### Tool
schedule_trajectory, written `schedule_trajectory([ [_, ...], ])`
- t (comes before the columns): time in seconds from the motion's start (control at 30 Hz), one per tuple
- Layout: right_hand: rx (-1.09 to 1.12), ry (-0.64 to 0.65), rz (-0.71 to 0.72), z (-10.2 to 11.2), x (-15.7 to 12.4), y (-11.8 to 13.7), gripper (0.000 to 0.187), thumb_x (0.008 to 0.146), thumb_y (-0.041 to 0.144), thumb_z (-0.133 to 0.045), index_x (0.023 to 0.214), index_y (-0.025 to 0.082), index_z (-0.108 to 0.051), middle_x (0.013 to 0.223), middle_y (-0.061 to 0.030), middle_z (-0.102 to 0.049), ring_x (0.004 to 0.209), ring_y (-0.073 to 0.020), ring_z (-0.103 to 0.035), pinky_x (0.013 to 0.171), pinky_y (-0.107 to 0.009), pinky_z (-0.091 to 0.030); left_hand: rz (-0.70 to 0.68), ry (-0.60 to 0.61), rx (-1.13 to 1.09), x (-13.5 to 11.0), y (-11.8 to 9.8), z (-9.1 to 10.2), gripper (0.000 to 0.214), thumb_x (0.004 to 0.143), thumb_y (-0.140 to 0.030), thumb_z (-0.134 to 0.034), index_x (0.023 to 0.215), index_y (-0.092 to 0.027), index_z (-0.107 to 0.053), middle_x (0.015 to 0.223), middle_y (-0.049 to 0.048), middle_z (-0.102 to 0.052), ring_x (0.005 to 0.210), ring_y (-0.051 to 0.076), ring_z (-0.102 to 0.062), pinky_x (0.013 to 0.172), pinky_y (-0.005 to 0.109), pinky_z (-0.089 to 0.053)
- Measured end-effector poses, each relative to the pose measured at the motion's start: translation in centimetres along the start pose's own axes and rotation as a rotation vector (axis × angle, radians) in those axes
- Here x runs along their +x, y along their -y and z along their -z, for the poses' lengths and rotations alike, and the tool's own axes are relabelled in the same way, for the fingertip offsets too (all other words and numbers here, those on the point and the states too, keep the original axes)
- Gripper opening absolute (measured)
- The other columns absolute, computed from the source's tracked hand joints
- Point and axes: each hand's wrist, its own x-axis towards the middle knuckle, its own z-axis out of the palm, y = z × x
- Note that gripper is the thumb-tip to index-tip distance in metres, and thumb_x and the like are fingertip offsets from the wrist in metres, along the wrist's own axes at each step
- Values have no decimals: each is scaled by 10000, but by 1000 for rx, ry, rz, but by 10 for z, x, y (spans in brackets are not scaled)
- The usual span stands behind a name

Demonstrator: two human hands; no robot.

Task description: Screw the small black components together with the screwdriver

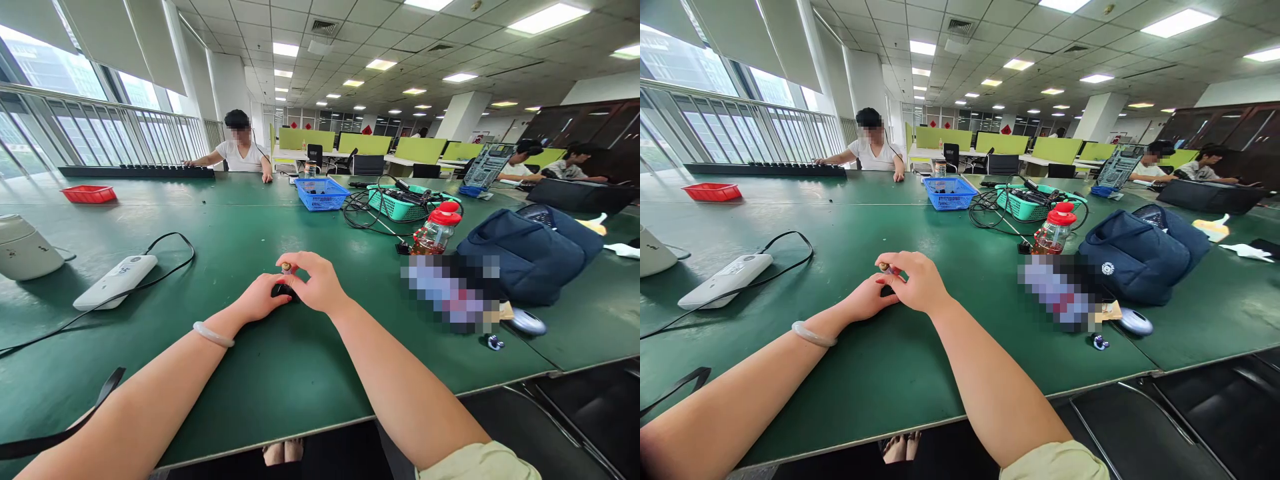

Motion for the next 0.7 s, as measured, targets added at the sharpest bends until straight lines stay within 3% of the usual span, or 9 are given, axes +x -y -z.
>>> schedule_trajectory([
  [0.1,-51,60,88,-1,0,4,141,858,166,-623,937,251,-703,767,10,-699,699,-148,-597,791,-293,-486,-44,-20,-31,1,1,-2,146,818,-335,-612,826,-194,-648,940,59,-707,891,247,-647,836,392,-538],
  [0.2,-44,98,132,-1,0,6,185,850,127,-600,932,250,-712,758,10,-701,695,-150,-589,772,-284,-482,-49,-30,-52,1,2,-3,139,821,-322,-587,836,-188,-621,894,61,-692,849,236,-639,785,378,-541],
  [0.37,70,76,12,4,0,4,290,849,82,-522,1005,244,-705,867,2,-726,777,-145,-638,788,-270,-497,-5,-6,0,1,2,-1,202,818,-366,-627,914,-193,-666,969,77,-711,922,272,-646,851,420,-531],
  [0.53,78,38,-41,5,1,-1,119,841,183,-643,941,231,-687,831,8,-700,724,-137,-622,795,-283,-490,-11,-5,-9,0,0,0,226,829,-395,-630,936,-200,-670,984,65,-715,929,271,-650,860,411,-530],
  [0.7,-42,124,67,-2,1,2,71,822,269,-726,870,245,-679,763,14,-662,707,-147,-589,779,-287,-482,-43,-6,-30,-1,-6,0,157,873,-317,-551,824,-180,-609,840,29,-677,825,200,-610,769,318,-517],
])
